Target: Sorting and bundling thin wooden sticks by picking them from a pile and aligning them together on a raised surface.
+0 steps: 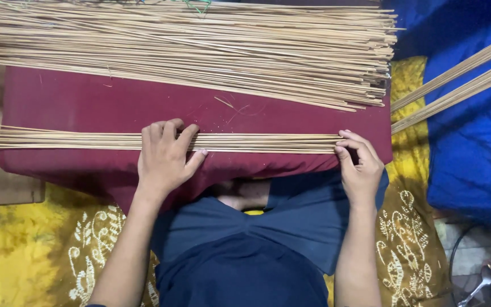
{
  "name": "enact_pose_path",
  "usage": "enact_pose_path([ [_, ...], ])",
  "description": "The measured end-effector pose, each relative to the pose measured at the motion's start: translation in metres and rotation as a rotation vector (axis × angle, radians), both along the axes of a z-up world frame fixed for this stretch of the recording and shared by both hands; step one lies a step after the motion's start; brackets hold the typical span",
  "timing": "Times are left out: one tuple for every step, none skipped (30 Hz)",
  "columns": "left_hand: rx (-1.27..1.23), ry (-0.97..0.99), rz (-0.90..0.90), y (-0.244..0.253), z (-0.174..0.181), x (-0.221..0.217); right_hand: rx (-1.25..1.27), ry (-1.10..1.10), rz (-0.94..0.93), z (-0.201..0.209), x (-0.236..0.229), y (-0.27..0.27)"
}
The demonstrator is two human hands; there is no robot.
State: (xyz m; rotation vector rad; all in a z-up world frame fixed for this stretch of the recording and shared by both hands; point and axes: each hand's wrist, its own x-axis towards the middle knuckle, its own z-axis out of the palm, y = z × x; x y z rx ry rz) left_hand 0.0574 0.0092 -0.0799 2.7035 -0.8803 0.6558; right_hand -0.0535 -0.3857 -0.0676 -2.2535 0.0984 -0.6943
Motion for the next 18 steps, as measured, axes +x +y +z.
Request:
enact_pose_path([
  [0.0,0.0,-0.001,-0.001,0.0,0.0,0.0,0.0,-0.001,0.0,0.0,-0.001],
  [-0.006,-0.005,-0.001,-0.001,0.0,0.001,0.008,-0.006,0.001,-0.001,0.0,-0.002],
  [-0.012,-0.008,0.002,-0.001,0.0,0.0,0.017,-0.01,0.006,-0.001,-0.001,-0.003],
  [-0.011,-0.006,0.003,-0.001,0.0,-0.001,0.018,-0.008,0.007,0.001,-0.002,-0.002],
  [-0.014,-0.007,0.0,-0.001,0.0,0.0,0.06,-0.002,0.021,0.003,-0.002,-0.001],
  [-0.017,-0.007,-0.004,0.0,0.001,0.0,0.102,0.005,0.035,0.006,-0.002,0.0],
  [-0.019,-0.009,-0.004,0.0,-0.001,0.0,0.1,0.004,0.035,0.005,-0.002,-0.001],
  [-0.02,-0.011,-0.002,0.0,-0.002,0.001,0.221,-0.028,0.047,0.004,-0.001,-0.002],
  [-0.02,-0.014,0.0,0.0,-0.003,0.001,0.342,-0.06,0.06,0.004,0.0,-0.003],
  [-0.022,-0.017,0.001,0.0,-0.002,0.001,0.34,-0.062,0.061,0.004,0.004,-0.002],
  [-0.021,-0.012,-0.001,0.0,-0.001,0.001,0.475,-0.06,0.078,0.004,0.007,-0.001],
  [-0.02,-0.007,-0.003,0.0,0.0,0.0,0.61,-0.058,0.095,0.004,0.01,0.001],
  [-0.02,-0.009,-0.005,0.0,0.0,0.0,0.61,-0.06,0.094,0.008,0.013,0.006],
  [-0.016,-0.004,-0.005,-0.001,0.0,0.0,0.602,-0.038,0.115,0.012,0.017,0.012],
  [-0.011,0.002,0.0,0.0,0.001,-0.002,0.595,-0.014,0.14,0.016,0.02,0.019],
  [-0.009,0.002,0.003,0.0,0.0,-0.003,0.597,-0.013,0.143,0.015,0.021,0.023],
  [-0.006,0.004,0.003,0.0,-0.001,-0.003,0.573,-0.008,0.149,0.014,0.024,0.026],
  [-0.003,0.007,0.004,0.0,-0.001,-0.002,0.549,-0.002,0.155,0.014,0.027,0.03],
])
